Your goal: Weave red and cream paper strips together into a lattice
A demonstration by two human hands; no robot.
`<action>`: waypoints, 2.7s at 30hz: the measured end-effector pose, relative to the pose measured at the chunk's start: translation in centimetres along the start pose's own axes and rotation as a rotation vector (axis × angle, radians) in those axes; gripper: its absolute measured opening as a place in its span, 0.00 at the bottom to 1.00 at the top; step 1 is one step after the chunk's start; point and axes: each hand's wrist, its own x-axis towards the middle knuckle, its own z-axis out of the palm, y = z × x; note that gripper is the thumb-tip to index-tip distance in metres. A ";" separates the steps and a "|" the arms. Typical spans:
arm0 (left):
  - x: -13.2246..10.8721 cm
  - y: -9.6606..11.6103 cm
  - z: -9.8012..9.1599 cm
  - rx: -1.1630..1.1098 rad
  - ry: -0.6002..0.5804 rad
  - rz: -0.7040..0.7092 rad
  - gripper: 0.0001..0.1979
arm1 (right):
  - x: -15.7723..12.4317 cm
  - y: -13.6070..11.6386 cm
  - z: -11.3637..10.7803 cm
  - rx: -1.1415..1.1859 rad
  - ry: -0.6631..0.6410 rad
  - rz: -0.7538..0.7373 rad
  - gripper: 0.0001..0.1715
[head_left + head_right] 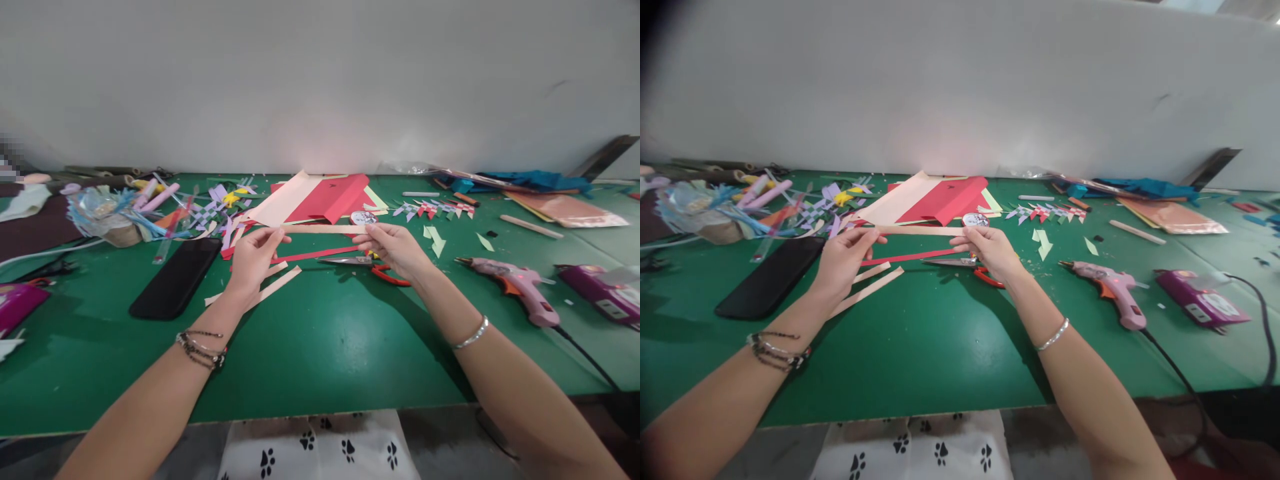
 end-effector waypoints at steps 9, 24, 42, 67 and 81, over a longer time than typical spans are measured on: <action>0.6 -0.4 -0.4 0.154 -0.172 0.002 0.11 | 0.1 -0.2 -0.6 -0.195 -0.017 -0.199 0.14; -2.7 0.7 1.3 0.155 -0.856 0.037 0.12 | -2.5 -0.7 2.2 -0.523 -0.470 -0.251 0.11; -2.3 0.9 0.8 -0.059 -1.075 -0.285 0.15 | -1.9 -0.5 1.7 -0.503 -0.182 -0.365 0.16; -2.4 0.9 0.5 -0.300 -1.224 -0.576 0.07 | -1.7 -0.5 1.1 -0.613 -0.133 -0.415 0.19; -2.0 0.4 0.8 -0.504 -1.121 -0.667 0.20 | -1.0 -0.2 0.3 -0.603 -0.071 -0.413 0.19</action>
